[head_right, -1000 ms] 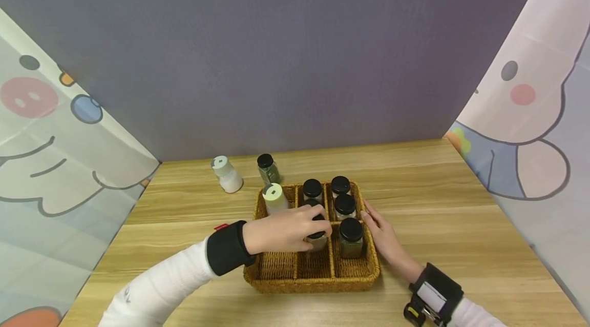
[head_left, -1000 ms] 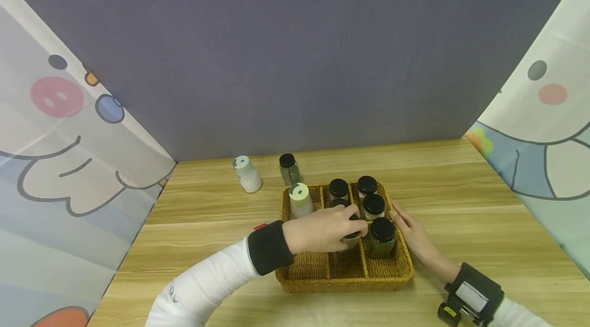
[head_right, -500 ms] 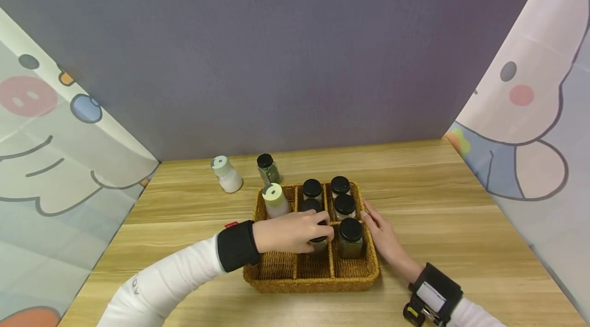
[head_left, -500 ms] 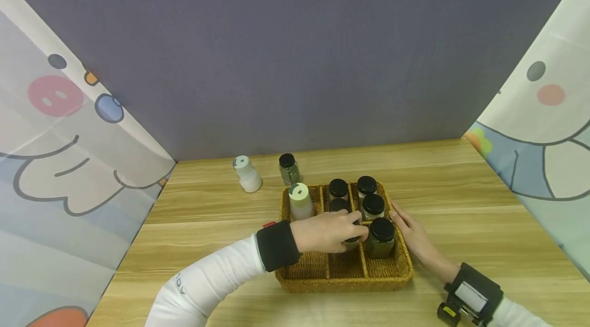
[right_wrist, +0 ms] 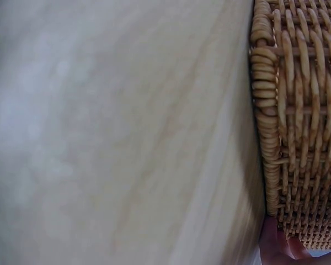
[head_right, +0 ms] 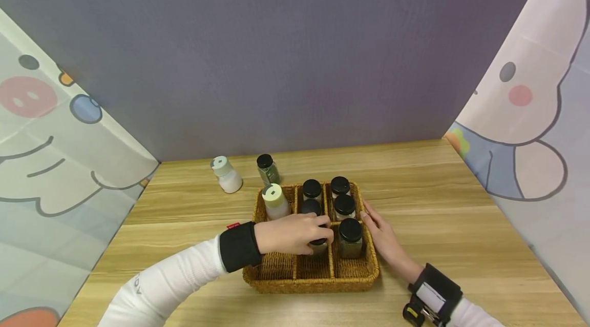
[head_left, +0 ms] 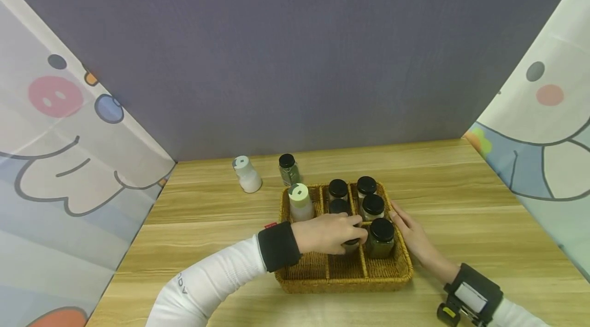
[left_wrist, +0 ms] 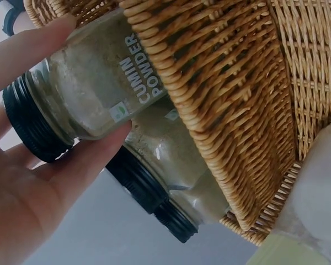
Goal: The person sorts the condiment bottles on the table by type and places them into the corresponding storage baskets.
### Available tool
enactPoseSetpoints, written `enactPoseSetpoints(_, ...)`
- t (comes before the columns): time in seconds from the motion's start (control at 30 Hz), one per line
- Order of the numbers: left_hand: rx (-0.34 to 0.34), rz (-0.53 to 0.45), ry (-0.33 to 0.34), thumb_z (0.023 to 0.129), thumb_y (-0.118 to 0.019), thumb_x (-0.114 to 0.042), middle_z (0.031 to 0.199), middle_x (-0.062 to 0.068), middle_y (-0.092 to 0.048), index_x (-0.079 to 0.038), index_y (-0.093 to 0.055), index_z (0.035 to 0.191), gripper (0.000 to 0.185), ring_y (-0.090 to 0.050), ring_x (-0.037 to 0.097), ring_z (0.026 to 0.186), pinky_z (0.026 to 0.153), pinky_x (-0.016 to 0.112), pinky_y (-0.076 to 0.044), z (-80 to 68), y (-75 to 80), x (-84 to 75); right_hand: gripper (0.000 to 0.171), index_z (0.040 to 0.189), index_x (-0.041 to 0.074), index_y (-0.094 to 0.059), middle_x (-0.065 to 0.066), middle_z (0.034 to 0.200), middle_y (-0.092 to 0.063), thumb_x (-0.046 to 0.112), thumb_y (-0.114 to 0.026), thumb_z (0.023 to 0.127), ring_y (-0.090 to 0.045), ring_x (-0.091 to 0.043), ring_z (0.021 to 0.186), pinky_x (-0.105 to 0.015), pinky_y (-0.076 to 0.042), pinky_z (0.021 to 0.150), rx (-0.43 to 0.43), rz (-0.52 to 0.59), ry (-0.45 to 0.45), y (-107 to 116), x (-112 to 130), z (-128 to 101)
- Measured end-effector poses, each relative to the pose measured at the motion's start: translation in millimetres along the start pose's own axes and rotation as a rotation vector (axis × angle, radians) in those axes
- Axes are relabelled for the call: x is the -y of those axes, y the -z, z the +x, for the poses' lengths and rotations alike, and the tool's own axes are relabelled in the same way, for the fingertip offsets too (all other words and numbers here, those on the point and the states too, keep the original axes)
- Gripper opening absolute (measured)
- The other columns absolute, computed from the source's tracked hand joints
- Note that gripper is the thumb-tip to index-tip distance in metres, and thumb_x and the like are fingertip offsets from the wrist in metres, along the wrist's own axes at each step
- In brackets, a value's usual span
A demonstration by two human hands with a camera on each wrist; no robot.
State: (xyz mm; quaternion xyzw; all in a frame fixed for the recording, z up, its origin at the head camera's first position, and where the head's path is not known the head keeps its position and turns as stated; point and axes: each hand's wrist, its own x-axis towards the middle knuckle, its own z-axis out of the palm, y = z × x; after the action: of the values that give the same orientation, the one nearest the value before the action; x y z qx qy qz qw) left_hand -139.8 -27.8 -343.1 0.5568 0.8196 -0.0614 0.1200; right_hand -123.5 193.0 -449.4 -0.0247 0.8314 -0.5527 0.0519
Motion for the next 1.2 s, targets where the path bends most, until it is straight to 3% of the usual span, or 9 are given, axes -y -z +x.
enactPoseSetpoints(0.2,-0.008,-0.019,-0.026,0.075,-0.07,-0.022,0.115,0.0,-0.048,-0.025,-0.056,0.104,0.033,-0.052,0.014,0.091,0.069,0.01,-0.041,0.6,-5.5,2.0,0.059,0.141,0.005,-0.017,-0.024,0.143,-0.012,0.039,-0.032,0.095,-0.011,-0.045,0.128,-0.062,-0.013,0.099,0.004,-0.008,0.001,0,0,0)
enactPoseSetpoints(0.73,0.004,0.02,-0.022,0.074,-0.071,-0.022,0.114,-0.002,-0.047,-0.025,-0.054,0.106,0.036,-0.05,0.013,0.09,0.07,0.011,-0.041,2.5,-9.2,2.7,0.058,0.14,0.004,-0.022,-0.025,0.141,-0.019,0.039,-0.032,0.095,-0.016,-0.045,0.127,-0.06,-0.015,0.1,-0.032,-0.027,0.001,-1,1,0)
enactPoseSetpoints(0.97,0.023,0.017,0.003,0.075,-0.07,-0.021,0.13,0.004,-0.042,-0.024,-0.052,0.11,0.039,-0.049,0.02,0.109,0.076,0.014,-0.045,1.2,-11.0,3.3,0.057,0.139,0.003,-0.022,-0.026,0.14,-0.02,0.037,-0.033,0.095,-0.016,-0.046,0.126,-0.061,-0.016,0.099,-0.036,-0.02,0.012,-1,0,1)
enactPoseSetpoints(1.2,0.007,0.028,-0.002,0.074,-0.071,-0.023,0.125,0.002,-0.044,-0.023,-0.052,0.109,0.039,-0.051,0.018,0.103,0.075,0.014,-0.044,0.3,-12.1,5.0,0.058,0.14,0.002,-0.021,-0.026,0.141,-0.019,0.038,-0.033,0.095,-0.016,-0.046,0.126,-0.06,-0.015,0.1,-0.033,-0.025,0.003,-1,0,1)
